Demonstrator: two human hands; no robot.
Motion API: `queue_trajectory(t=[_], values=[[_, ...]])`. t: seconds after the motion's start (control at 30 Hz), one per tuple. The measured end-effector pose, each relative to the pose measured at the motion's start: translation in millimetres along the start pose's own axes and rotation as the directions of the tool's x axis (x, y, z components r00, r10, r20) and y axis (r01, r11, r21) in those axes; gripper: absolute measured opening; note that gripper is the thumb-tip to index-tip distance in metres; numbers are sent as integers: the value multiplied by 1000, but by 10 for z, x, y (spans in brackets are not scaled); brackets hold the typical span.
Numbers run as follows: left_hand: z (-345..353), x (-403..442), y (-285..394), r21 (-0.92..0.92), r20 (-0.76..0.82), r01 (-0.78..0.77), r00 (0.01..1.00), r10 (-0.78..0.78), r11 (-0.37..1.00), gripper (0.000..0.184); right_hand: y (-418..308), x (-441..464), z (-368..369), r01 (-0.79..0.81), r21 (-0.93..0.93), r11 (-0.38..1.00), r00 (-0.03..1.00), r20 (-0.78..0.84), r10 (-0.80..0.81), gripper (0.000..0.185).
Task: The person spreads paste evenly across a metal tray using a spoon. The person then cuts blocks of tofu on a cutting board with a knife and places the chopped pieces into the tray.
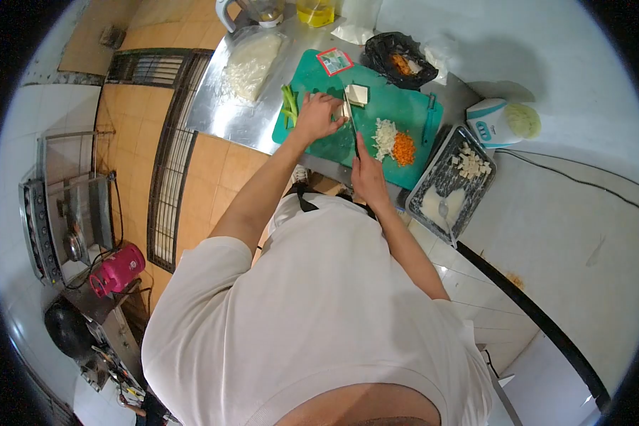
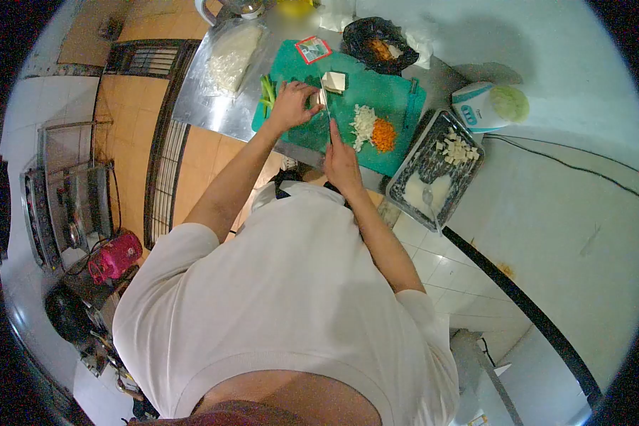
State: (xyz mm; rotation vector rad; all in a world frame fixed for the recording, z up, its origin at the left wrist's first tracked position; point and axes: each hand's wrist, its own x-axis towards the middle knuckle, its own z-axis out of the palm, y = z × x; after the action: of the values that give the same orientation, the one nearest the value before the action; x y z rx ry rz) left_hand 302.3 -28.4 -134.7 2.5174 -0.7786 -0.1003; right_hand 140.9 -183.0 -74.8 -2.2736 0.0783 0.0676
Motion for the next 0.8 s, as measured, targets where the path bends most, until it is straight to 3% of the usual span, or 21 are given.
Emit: queue_trajectory(t=[0.33, 0.43, 0.63, 0.8], values=[[-55, 60, 95, 51, 88, 104, 990, -109, 993, 54, -79, 8, -23, -73, -21, 997, 997, 24, 74, 64], [-27, 42, 86, 49, 57, 92, 994, -95, 995, 52, -4, 0, 0, 9, -51, 999, 1000, 6, -9, 66], [-43, 46, 84, 41, 65, 98, 993, -101, 994, 51, 49, 52, 56, 28, -64, 998, 999, -16, -30, 66], [-55, 43, 60, 25, 78, 87, 993, -89, 996, 51, 9, 118, 31, -65, -56, 996, 996, 62, 68, 66]])
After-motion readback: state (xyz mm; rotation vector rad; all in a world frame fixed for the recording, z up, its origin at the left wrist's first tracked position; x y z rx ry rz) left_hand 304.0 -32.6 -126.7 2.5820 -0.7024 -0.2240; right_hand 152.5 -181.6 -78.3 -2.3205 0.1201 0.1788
